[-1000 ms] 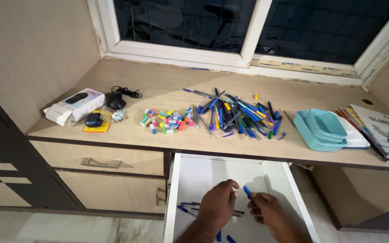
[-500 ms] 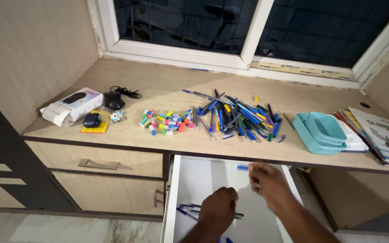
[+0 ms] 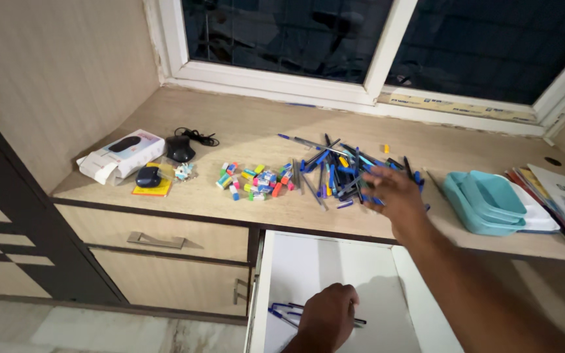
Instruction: The person organizes pens by picking them up from a drawer and placing them on the desk. They handle the pens one at a time, occasionally capping or uncapping them, and continue until the drawer is empty.
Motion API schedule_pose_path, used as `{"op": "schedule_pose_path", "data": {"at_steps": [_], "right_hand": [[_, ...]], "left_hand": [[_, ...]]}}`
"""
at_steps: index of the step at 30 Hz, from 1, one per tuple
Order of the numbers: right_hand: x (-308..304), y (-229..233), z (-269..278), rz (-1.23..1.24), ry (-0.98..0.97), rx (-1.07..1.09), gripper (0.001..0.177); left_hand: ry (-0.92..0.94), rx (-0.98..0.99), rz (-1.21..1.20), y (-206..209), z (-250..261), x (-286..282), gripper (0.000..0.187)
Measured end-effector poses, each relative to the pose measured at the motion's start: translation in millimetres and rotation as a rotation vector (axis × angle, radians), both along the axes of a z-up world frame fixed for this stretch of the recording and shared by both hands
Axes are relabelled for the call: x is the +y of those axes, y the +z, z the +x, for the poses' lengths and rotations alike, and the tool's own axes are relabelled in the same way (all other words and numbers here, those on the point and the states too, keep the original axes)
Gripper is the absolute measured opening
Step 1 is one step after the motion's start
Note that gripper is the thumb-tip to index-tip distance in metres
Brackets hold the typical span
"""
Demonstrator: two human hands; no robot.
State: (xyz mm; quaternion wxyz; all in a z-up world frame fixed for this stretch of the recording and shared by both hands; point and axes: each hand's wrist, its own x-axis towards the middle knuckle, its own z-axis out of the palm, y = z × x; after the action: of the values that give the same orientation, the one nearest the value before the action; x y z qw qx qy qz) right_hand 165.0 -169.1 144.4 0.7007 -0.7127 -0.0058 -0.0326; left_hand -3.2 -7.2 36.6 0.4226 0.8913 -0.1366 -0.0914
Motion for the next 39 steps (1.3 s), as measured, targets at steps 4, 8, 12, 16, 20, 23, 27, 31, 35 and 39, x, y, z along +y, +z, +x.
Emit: {"op": "schedule_pose_path", "data": {"at_steps": [4,8,12,16,20,23,27,31,35,39], "right_hand": [[-14,-51,-42,-0.040,-0.003,-0.100,0.019],[-29,-104,-92,-0.146,-0.072,0.130,0.019],[-46,-151,-123,-0.295,0.029,0.218,0.018],[-51,-163,-127,-0.553,0.171,0.307,0.017],[-39,-164,-131,-0.675,0.318,0.252,0.021],[-24,-152,-143,-0.828,0.394,0.174,0.020],[-12,-132,-156,-0.984,0.419,0.178,0.023],[-11,-126,-160,-1.035,0.407,0.205,0.020],[-8,-119,-161,-1.047,0.422,0.286,0.018],[-6,-114,-161,-1.049,0.417,0.362,0.013]], "left_hand": [[-0.036,-0.019,0.054,-3,0,-4,0.012],[-0.020,0.019,0.086,4,0,-3,0.013],[0.000,0.053,0.144,11,5,2,0.012],[0.022,0.024,0.220,16,1,10,0.015],[-0.022,0.093,0.408,11,6,10,0.017],[-0.012,0.045,0.443,-2,6,10,0.024],[-0.002,0.029,0.422,-10,4,12,0.024],[0.019,0.138,0.444,-7,5,9,0.021],[0.021,0.083,0.435,-6,0,11,0.021],[0.035,0.044,0.399,-10,1,12,0.025]]}}
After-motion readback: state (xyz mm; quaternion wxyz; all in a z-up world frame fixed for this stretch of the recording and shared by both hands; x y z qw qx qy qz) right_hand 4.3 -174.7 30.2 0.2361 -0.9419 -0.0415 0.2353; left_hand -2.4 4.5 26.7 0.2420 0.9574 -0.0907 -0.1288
